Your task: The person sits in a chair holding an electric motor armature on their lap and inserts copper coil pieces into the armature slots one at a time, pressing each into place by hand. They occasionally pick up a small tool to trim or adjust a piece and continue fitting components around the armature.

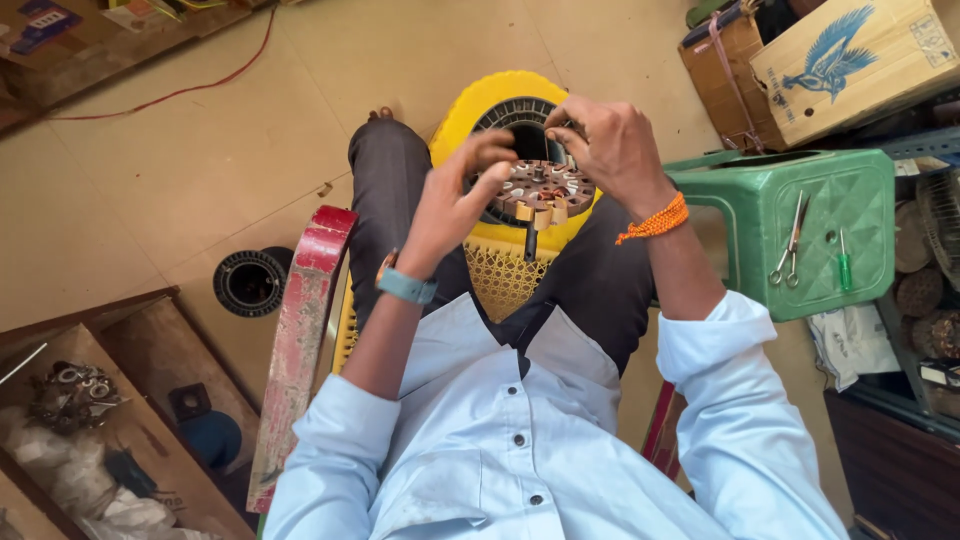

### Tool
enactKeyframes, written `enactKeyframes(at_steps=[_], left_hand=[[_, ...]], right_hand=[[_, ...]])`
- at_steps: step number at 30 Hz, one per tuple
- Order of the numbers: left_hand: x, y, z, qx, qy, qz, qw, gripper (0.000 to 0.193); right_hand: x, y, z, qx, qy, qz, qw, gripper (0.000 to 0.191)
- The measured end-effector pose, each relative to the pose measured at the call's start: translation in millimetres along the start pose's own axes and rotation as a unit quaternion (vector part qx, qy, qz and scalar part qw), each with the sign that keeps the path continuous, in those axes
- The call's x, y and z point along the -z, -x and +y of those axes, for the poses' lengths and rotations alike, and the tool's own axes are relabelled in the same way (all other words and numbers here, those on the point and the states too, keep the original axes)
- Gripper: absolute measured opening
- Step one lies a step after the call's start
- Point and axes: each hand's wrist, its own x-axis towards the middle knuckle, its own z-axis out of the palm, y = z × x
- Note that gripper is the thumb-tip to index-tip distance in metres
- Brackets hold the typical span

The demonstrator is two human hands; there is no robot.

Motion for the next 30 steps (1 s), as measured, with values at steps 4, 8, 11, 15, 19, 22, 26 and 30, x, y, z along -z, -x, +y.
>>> enactKeyframes(at_steps=[4, 8, 11, 15, 19, 22, 26, 30], left_hand=[[-9, -34, -3, -0.004, 0.026, -0.067, 0.997, 0.078], [-8, -52, -3, 0.049, 0.142, -0.197, 0.969, 0.095], [5, -57, -2, 0.043, 0.137, -0.268, 0.953, 0.091], [13, -57, -4, -0.024, 0.064, -0.303, 0.951, 0.087], [15, -59, -2, -0.066, 0.028, -0.321, 0.945, 0.085], [18, -61, 4, -0.071, 0.019, -0.332, 0.940, 0.085], [19, -61, 7, -0.074, 0.024, -0.337, 0.938, 0.086], [18, -60, 1, -0.080, 0.018, -0.335, 0.939, 0.081]], right_hand=[[8, 4, -12, -0.015, -0.009, 0.054, 0.998, 0.012], [16, 13, -27, -0.027, -0.016, 0.111, 0.993, 0.010], [22, 33, -43, -0.080, -0.024, 0.127, 0.988, 0.011], [18, 75, -83, -0.191, -0.074, 0.119, 0.972, 0.011], [2, 95, -112, -0.268, -0.159, 0.147, 0.939, 0.012], [-3, 98, -122, -0.310, -0.277, 0.166, 0.894, 0.015], [-8, 101, -130, -0.307, -0.385, 0.152, 0.857, 0.016], [-25, 108, -131, -0.304, -0.329, 0.161, 0.880, 0.012]])
